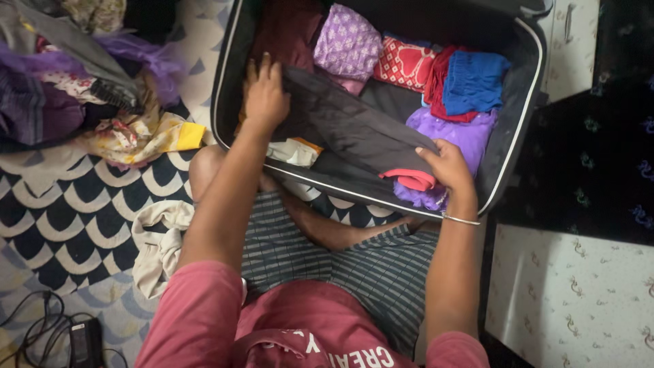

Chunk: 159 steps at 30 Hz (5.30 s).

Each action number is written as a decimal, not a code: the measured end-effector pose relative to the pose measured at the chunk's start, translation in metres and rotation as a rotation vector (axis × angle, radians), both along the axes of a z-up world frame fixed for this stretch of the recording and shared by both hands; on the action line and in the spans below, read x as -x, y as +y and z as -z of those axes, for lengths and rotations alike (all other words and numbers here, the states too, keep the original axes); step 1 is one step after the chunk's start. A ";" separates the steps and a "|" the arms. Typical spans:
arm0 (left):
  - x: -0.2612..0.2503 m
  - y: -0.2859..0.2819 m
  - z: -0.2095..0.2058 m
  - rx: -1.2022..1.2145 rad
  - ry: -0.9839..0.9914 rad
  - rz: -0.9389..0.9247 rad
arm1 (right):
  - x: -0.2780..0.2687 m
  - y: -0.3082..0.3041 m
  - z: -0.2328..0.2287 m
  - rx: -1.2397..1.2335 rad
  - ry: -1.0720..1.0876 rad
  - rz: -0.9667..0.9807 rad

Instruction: The person packs a suitcase by arranging various garments inside, then folds a blue shirt by hand and places it into the suitcase.

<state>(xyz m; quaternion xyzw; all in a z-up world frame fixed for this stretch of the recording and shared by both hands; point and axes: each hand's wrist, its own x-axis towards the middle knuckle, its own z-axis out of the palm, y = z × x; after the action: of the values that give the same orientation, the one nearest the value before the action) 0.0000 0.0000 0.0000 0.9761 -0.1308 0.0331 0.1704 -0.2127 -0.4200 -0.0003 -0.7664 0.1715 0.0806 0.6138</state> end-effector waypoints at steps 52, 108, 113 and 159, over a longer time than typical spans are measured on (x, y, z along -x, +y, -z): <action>-0.004 0.002 0.009 0.124 0.019 -0.006 | -0.082 0.073 -0.092 0.607 -0.193 -0.202; 0.026 0.023 -0.028 0.213 -0.076 0.268 | -0.052 0.067 -0.019 0.811 -0.180 -0.377; 0.023 0.024 -0.028 0.208 -0.107 0.213 | -0.064 0.063 0.008 0.895 -0.004 -0.260; 0.003 0.035 -0.006 0.297 -0.086 -0.189 | -0.065 -0.048 0.050 0.408 -0.232 0.390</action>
<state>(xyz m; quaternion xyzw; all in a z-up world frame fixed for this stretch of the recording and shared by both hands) -0.0026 0.0353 0.0060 0.9458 -0.0396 0.1098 0.3030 -0.1477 -0.4680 -0.0500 -0.8306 0.2567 -0.1630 0.4665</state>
